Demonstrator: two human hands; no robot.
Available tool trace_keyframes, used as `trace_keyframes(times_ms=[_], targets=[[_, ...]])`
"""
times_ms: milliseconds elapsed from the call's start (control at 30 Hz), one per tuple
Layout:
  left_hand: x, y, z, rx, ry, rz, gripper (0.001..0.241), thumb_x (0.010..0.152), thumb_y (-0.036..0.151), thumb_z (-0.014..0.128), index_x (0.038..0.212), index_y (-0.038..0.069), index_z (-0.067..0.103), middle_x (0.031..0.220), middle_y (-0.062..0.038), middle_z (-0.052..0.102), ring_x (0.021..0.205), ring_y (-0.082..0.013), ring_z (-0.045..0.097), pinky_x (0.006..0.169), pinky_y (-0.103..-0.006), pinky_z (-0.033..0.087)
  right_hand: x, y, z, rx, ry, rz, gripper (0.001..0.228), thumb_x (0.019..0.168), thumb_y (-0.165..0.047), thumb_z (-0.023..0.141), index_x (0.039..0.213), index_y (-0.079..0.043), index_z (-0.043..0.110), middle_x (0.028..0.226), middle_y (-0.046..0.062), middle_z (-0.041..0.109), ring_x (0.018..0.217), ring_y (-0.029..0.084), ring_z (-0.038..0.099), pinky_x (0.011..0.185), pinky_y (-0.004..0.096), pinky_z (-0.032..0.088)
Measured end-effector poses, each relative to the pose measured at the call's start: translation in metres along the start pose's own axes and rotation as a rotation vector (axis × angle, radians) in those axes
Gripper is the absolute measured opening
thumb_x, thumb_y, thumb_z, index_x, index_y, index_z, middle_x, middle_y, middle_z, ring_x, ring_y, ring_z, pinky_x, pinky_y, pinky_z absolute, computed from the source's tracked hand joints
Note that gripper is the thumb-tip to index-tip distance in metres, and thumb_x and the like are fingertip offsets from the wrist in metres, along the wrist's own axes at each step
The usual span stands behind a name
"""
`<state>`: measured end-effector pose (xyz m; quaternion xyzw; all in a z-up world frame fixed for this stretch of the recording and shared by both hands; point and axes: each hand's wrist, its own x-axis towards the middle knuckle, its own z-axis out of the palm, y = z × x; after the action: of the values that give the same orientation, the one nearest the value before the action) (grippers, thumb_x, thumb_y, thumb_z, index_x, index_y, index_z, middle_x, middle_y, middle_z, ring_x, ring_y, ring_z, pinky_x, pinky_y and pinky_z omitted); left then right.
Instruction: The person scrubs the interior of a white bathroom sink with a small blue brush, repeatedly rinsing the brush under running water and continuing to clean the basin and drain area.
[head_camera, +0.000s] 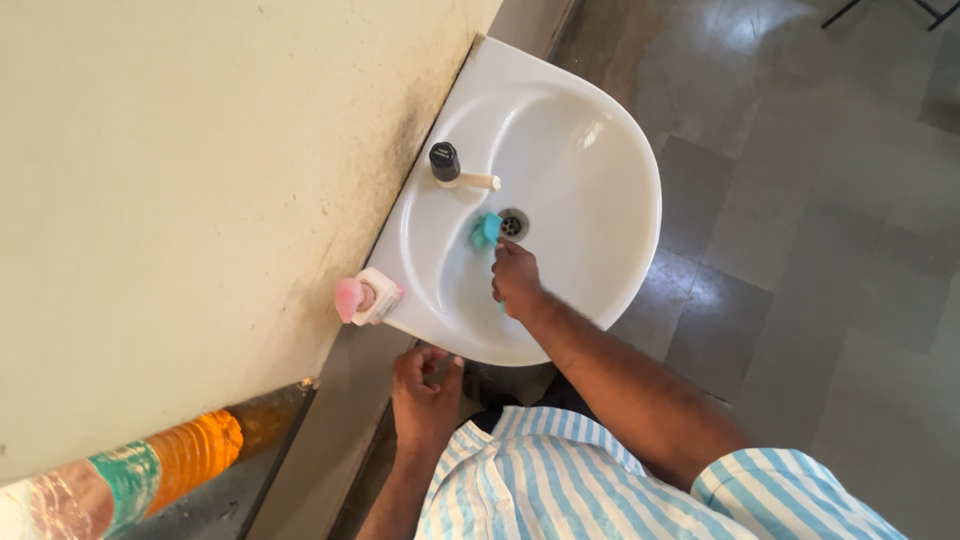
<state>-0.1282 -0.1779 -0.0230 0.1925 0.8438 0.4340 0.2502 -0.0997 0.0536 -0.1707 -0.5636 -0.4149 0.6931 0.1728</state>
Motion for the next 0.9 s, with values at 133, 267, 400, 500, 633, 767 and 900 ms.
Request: trace_keyframes(times_ms=[133, 267, 400, 500, 633, 767, 900], targets=[[0.007, 0.013, -0.010, 0.000, -0.079, 0.081, 0.023, 0.086, 0.021, 0.076, 0.101, 0.009, 0.064, 0.105, -0.006, 0.064, 0.091, -0.0188, 0.062, 0.067, -0.0329, 0.054, 0.046, 0.012, 0.008, 0.684, 0.005, 0.363, 0.016, 0.109, -0.027, 0.055, 0.102, -0.013, 0.051, 0.068, 0.000, 0.043, 0.047, 0.011, 0.032, 0.039, 0.027, 0.026], [0.003, 0.018, -0.018, -0.018, -0.103, 0.053, 0.022, 0.085, 0.020, 0.076, 0.099, 0.008, 0.064, 0.102, -0.007, 0.066, 0.089, -0.0178, 0.065, 0.067, -0.0331, 0.055, 0.076, -0.032, 0.003, 0.726, -0.108, 0.160, 0.025, 0.103, -0.021, 0.046, 0.115, -0.018, 0.068, 0.065, -0.002, 0.043, 0.045, 0.010, 0.033, 0.038, 0.025, 0.028], [0.004, 0.020, -0.024, -0.029, -0.138, -0.028, 0.020, 0.087, 0.022, 0.076, 0.099, 0.008, 0.068, 0.092, -0.008, 0.071, 0.083, -0.0184, 0.067, 0.070, -0.0334, 0.054, 0.043, -0.061, 0.000, 0.679, -0.098, 0.149, 0.023, 0.104, -0.026, 0.050, 0.117, -0.020, 0.068, 0.063, -0.004, 0.037, 0.045, 0.008, 0.031, 0.038, 0.025, 0.026], [0.007, 0.022, -0.025, -0.064, -0.174, -0.036, 0.020, 0.085, 0.022, 0.074, 0.096, 0.006, 0.068, 0.092, -0.005, 0.073, 0.084, -0.0164, 0.069, 0.069, -0.0320, 0.056, -0.002, -0.059, -0.003, 0.540, -0.019, 0.234, 0.018, 0.107, -0.026, 0.053, 0.114, -0.013, 0.064, 0.067, -0.003, 0.041, 0.047, 0.009, 0.031, 0.039, 0.025, 0.024], [0.016, 0.027, -0.022, -0.050, -0.221, 0.009, 0.020, 0.088, 0.023, 0.073, 0.098, 0.007, 0.068, 0.090, -0.005, 0.073, 0.083, -0.0157, 0.069, 0.071, -0.0313, 0.056, -0.015, -0.068, 0.006, 0.543, -0.025, 0.257, 0.019, 0.108, -0.032, 0.055, 0.102, -0.014, 0.054, 0.068, -0.005, 0.038, 0.048, 0.008, 0.029, 0.039, 0.025, 0.023], [0.020, 0.037, -0.014, -0.037, -0.234, 0.005, 0.022, 0.089, 0.025, 0.073, 0.098, 0.006, 0.068, 0.089, -0.005, 0.073, 0.083, -0.0154, 0.069, 0.073, -0.0312, 0.056, -0.004, -0.073, -0.009, 0.520, -0.030, 0.266, 0.019, 0.102, -0.029, 0.052, 0.104, -0.026, 0.071, 0.066, -0.005, 0.039, 0.047, 0.006, 0.029, 0.040, 0.022, 0.025], [0.024, 0.049, -0.008, -0.035, -0.249, 0.021, 0.021, 0.090, 0.025, 0.072, 0.099, 0.006, 0.068, 0.089, -0.005, 0.072, 0.082, -0.0161, 0.068, 0.073, -0.0315, 0.056, -0.006, -0.046, -0.014, 0.457, -0.026, 0.361, 0.014, 0.104, -0.033, 0.058, 0.106, -0.020, 0.061, 0.068, -0.003, 0.042, 0.047, 0.009, 0.031, 0.040, 0.024, 0.024]])
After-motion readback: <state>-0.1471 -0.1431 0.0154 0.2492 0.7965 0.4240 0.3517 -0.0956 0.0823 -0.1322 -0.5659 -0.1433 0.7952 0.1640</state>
